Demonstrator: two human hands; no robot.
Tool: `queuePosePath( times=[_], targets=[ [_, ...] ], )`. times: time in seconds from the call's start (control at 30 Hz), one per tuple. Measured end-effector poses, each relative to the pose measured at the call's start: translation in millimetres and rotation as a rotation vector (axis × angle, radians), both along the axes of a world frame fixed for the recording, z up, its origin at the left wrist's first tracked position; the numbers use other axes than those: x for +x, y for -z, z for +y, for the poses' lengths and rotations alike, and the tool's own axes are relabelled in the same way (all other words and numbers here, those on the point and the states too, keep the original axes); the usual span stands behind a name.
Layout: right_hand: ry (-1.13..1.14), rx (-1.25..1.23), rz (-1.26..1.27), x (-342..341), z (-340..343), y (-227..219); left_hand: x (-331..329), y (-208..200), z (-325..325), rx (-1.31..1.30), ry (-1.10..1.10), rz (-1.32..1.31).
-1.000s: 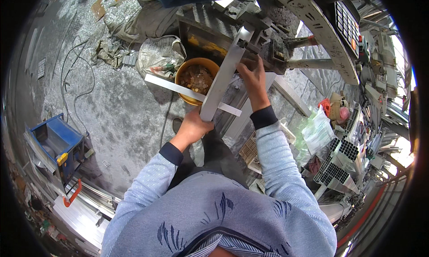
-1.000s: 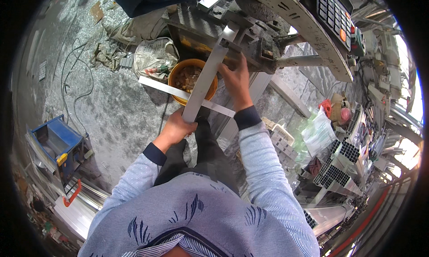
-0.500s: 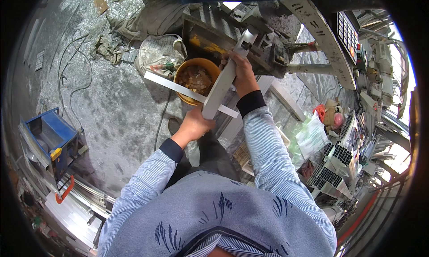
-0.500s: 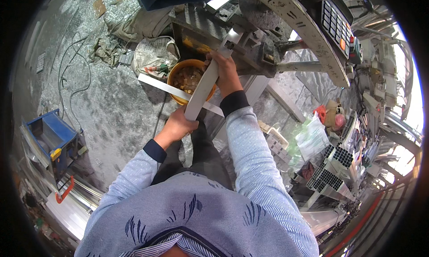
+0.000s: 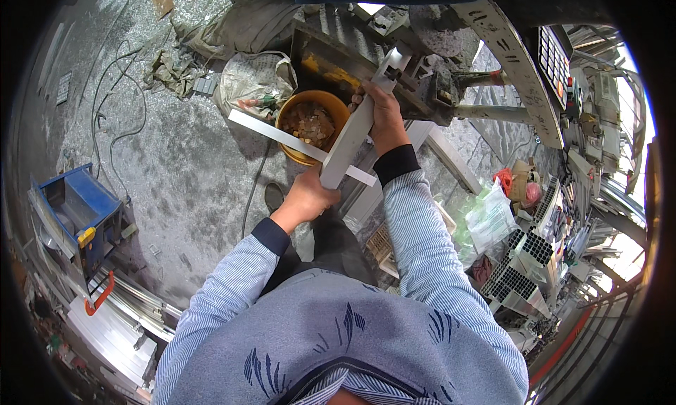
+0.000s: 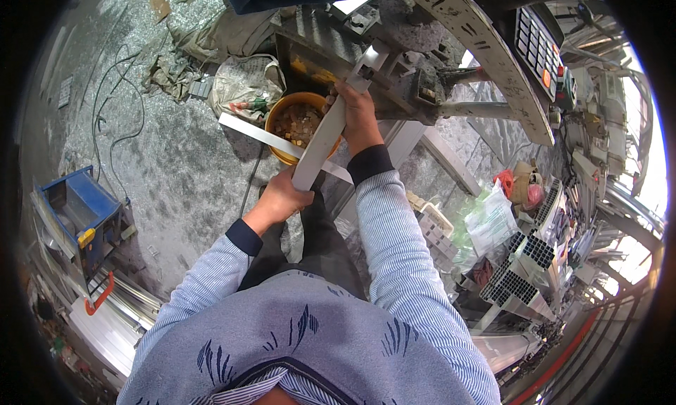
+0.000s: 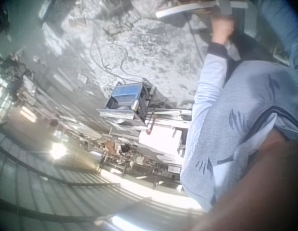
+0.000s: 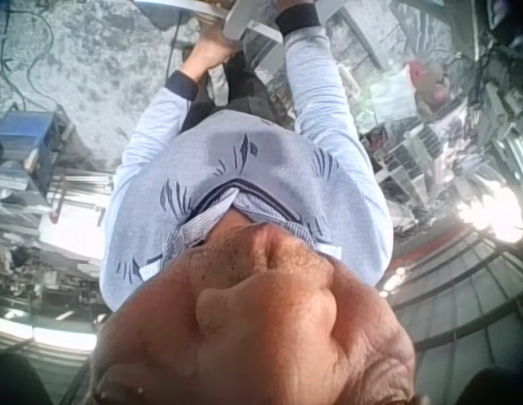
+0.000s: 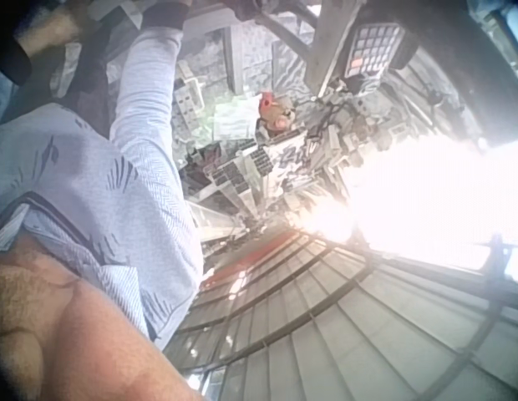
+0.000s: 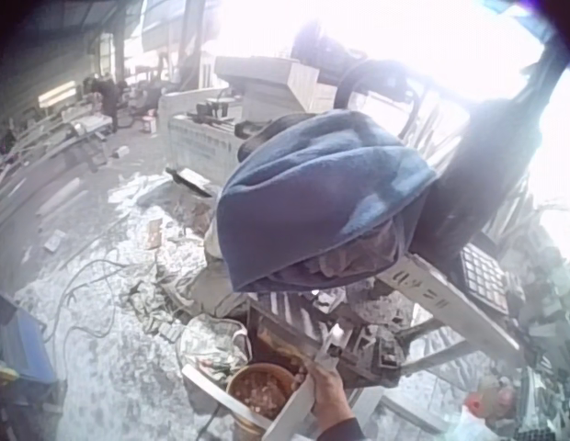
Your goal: The person repeatedly places long aluminum profiles into a miter saw, aligns them, and cuts them into shorter pieces. After each cut, the person collects the cut pieces and places them into a nearby white basket. The process is repeated multiple times with different profile lengths.
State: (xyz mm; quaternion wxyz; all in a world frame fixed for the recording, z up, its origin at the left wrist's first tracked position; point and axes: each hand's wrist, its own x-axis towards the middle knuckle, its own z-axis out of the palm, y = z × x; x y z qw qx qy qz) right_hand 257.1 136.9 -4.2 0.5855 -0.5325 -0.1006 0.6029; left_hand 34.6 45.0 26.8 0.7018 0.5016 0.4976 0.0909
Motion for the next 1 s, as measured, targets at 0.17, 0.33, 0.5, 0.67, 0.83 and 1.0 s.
queuePosePath(
  times=[0.17, 0.33, 0.5, 0.67, 0.83, 1.0],
  targets=[
    [0.023, -0.012, 0.012, -3, 1, -5, -1, -3, 0, 0.012, 0.004, -0.002],
    [0.024, -0.043, -0.009, -3, 1, -6, -1, -2, 0, 0.018, 0.016, 0.004],
    [-0.007, -0.068, -0.066, -1, 0, -5, -1, -2, -1, 0.031, 0.013, 0.004],
    [0.006, -0.090, -0.038, 0, 3, -4, -1, -5, 1, 0.014, 0.036, 0.019],
    [-0.007, -0.086, -0.031, -3, 2, -10, -2, -2, -1, 0.016, 0.024, 0.028],
    [-0.023, -0.077, -0.128, -24, -19, -14, -19, -6, -23, 0.213, 0.018, 0.100]
  ],
)
